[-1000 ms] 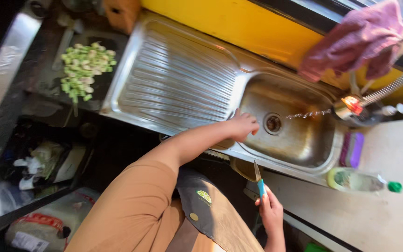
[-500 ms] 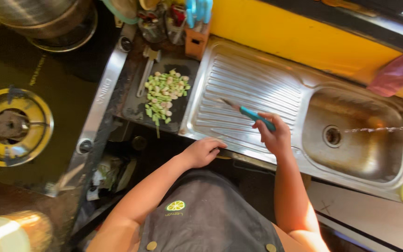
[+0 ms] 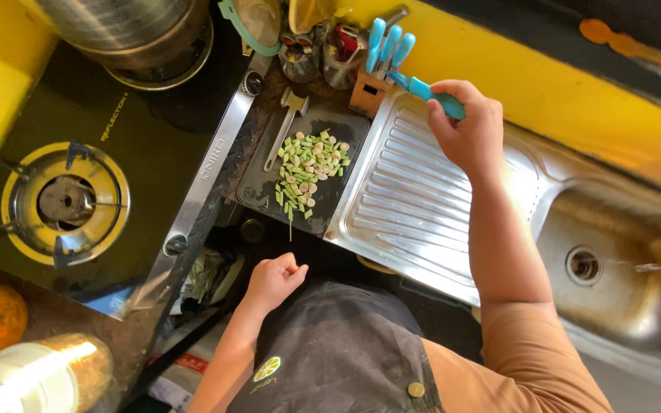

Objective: The person chops green vegetables on a cutting board using a knife, then transfers the chopped pieces into a metal container. The person also handles stacks of disposable cups and lids, placing them on the counter.

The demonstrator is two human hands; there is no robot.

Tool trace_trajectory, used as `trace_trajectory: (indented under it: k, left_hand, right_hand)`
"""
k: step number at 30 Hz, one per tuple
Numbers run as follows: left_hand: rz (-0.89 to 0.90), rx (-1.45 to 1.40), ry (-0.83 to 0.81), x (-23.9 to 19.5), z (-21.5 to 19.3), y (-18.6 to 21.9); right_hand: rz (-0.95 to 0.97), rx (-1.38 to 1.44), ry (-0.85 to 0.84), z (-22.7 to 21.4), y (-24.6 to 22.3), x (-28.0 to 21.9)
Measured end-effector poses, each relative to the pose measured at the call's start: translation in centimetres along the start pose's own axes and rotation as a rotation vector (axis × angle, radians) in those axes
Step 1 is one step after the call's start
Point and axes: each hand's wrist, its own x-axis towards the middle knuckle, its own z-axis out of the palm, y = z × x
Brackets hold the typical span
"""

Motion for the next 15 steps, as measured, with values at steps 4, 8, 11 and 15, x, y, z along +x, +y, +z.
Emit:
trace_trajectory:
  k: [4,8,11,15]
  left_hand:
    - [0.265,0.046,0.097,-0.4,0.9,0.9]
    - [0.174,-0.068,0.153,-0.3,3.3,2.7]
    - [0.155,-0.119,0.194,-0.1,5.1,4.3]
    - [0.094,-0.158,0.231,-0.5,6.7,5.9]
  right_hand:
    - [-0.168,-0.221,-0.095,-1.4,0.2,3.5]
    - [-0.21,-0.295,-0.216,-2.4,0.0,5.7]
    - [-0.284,-0.319,-0.273,-3.3,-0.1,6.7]
    - [-0.331,-0.309,-0.325,-3.9,0.1,7.8]
